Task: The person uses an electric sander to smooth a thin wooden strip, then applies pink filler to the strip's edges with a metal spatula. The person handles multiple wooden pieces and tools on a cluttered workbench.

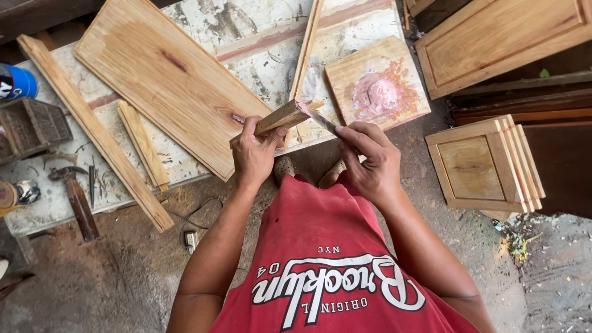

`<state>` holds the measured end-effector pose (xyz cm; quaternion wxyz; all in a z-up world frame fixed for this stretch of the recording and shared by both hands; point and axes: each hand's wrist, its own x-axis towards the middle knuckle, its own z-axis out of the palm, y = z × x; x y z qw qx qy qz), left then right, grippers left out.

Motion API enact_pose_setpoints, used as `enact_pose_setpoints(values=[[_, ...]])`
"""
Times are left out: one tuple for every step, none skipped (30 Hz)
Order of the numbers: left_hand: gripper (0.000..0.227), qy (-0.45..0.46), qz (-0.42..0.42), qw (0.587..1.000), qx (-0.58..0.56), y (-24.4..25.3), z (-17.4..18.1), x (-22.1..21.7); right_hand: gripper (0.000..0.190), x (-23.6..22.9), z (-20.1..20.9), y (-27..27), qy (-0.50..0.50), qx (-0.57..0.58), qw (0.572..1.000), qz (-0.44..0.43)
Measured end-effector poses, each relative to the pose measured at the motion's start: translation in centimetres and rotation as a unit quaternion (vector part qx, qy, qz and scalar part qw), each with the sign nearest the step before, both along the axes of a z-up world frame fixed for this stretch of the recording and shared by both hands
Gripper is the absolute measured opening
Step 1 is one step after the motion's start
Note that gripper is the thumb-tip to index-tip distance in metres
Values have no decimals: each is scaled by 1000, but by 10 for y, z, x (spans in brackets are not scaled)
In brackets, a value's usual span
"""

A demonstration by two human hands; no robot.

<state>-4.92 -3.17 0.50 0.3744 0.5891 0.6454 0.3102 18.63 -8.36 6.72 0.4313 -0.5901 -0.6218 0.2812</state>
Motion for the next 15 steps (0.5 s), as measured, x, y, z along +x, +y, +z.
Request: enact_pose_setpoints(values=[[52,-3,-3,1000,10,-1,-1,1,25,-4,3,-2,-17,17,1000,-9],[52,16,-1,999,39,-1,-1,1,27,-9,5,-4,-32,34,999,-14],[51,35,1,997,68,-2,-2,0,28,-12,7,-8,-48,52,997,-20],[51,55,2,994,98,-1,-2,-2,28,-16,9,-12,-43,32,998,-15],[51,49,17,996,68,0,-2,-4,28,-19,12,-16,-38,12,999,-11],[50,42,31,998,37,1,-2,-6,28,-21,15,-21,-33,-9,999,-8],[49,36,45,998,6,2,-2,-8,28,-22,17,-24,-19,-21,1000,-10],[50,27,46,998,38,3,-2,-9,28,-22,20,-26,-5,-33,999,-12],[51,19,47,996,70,4,-2,-10,27,-22,21,-28,10,-46,999,-15],[51,10,47,994,101,4,-2,-11,29,-23,23,-29,12,-60,998,-24],[51,8,42,992,115,4,-2,-11,31,-25,24,-30,15,-75,997,-34],[50,6,39,991,129,5,-2,-12,33,-27,24,-29,18,-88,995,-43],[49,5,35,989,144,6,-2,-13,33,-30,25,-29,13,-95,994,-47],[48,-10,30,988,150,6,-2,-13,32,-34,25,-30,9,-103,993,-51],[48,-25,25,987,156,6,-2,-14,32,-39,24,-31,5,-111,992,-55]])
